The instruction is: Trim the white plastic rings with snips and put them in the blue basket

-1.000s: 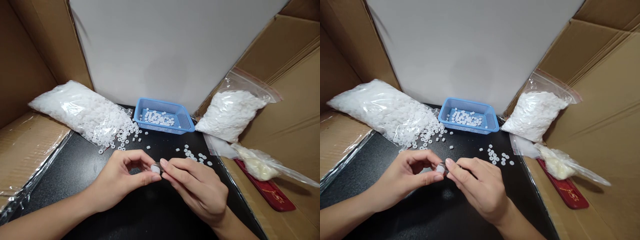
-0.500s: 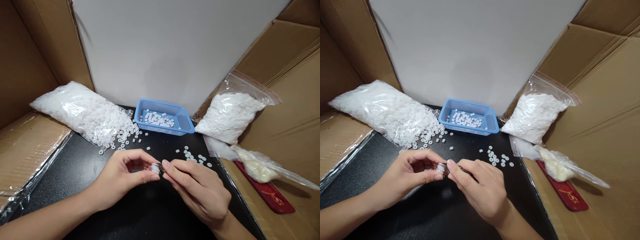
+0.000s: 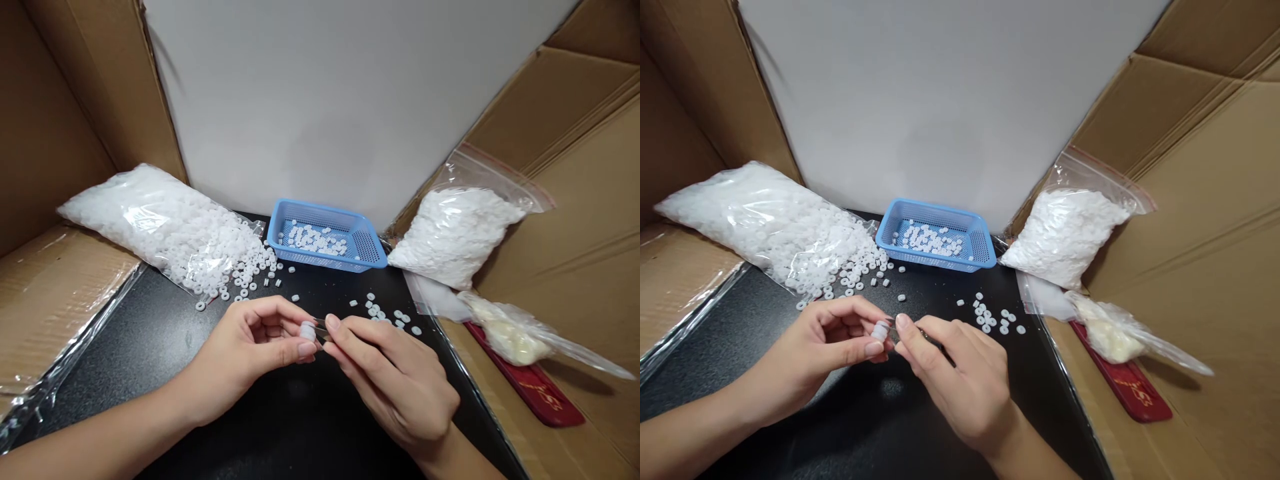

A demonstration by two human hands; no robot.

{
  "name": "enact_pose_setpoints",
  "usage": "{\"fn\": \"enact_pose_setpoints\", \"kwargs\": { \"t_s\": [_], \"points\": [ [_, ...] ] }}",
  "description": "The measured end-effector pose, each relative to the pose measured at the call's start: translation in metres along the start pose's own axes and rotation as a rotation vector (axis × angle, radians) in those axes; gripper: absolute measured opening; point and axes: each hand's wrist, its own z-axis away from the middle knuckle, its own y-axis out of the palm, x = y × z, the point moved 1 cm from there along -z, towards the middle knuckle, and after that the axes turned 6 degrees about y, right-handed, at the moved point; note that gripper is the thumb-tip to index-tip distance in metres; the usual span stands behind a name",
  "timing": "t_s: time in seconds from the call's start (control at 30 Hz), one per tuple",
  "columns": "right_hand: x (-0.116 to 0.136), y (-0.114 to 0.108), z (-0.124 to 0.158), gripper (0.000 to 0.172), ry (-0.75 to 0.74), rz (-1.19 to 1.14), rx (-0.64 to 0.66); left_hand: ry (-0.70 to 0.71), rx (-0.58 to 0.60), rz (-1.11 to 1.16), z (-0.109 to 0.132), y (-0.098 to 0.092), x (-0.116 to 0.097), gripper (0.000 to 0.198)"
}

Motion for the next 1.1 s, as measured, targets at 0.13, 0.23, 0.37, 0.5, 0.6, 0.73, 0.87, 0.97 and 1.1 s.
{"fn": "enact_pose_setpoints", "kwargs": {
  "t_s": [0.13, 0.23, 0.37, 0.5, 0.6, 0.73, 0.87, 0.97, 1.1],
  "points": [
    [0.0013, 0.0033, 0.0001, 0.049, 0.020, -0.037, -0.013, -0.022, -0.048, 0.060, -0.0001, 0.0006, 0.0037, 0.015],
    [0.0021, 0.0042, 0.0015, 0.043, 0.015, -0.052, 0.004, -0.043, -0.099, 0.095, 0.0009, 0.0017, 0.0066, 0.014],
    [0.0025, 0.0045, 0.0023, 0.031, 0.013, -0.067, 0.011, -0.073, -0.110, 0.142, 0.0021, 0.0040, 0.0079, 0.015],
    [0.0022, 0.0049, 0.0017, 0.031, 0.018, -0.082, 0.007, -0.065, -0.096, 0.124, 0.0014, 0.0046, 0.0071, 0.014],
    [0.0019, 0.0041, 0.0012, 0.032, 0.011, -0.087, 0.012, -0.051, -0.086, 0.105, 0.0002, 0.0034, 0.0072, 0.013],
    [0.0021, 0.0028, 0.0007, 0.030, 0.016, -0.113, 0.008, -0.034, -0.081, 0.102, 0.0001, 0.0021, 0.0081, 0.013],
    [0.0024, 0.0042, 0.0007, 0.030, 0.024, -0.117, 0.004, -0.048, -0.093, 0.140, 0.0010, 0.0031, 0.0091, 0.013],
    [0.0024, 0.0058, 0.0012, 0.025, 0.018, -0.111, -0.004, -0.059, -0.102, 0.176, 0.0014, 0.0050, 0.0094, 0.014],
    [0.0027, 0.0058, 0.0016, 0.023, 0.019, -0.100, -0.019, -0.054, -0.105, 0.207, 0.0023, 0.0066, 0.0083, 0.014]
  ]
}}
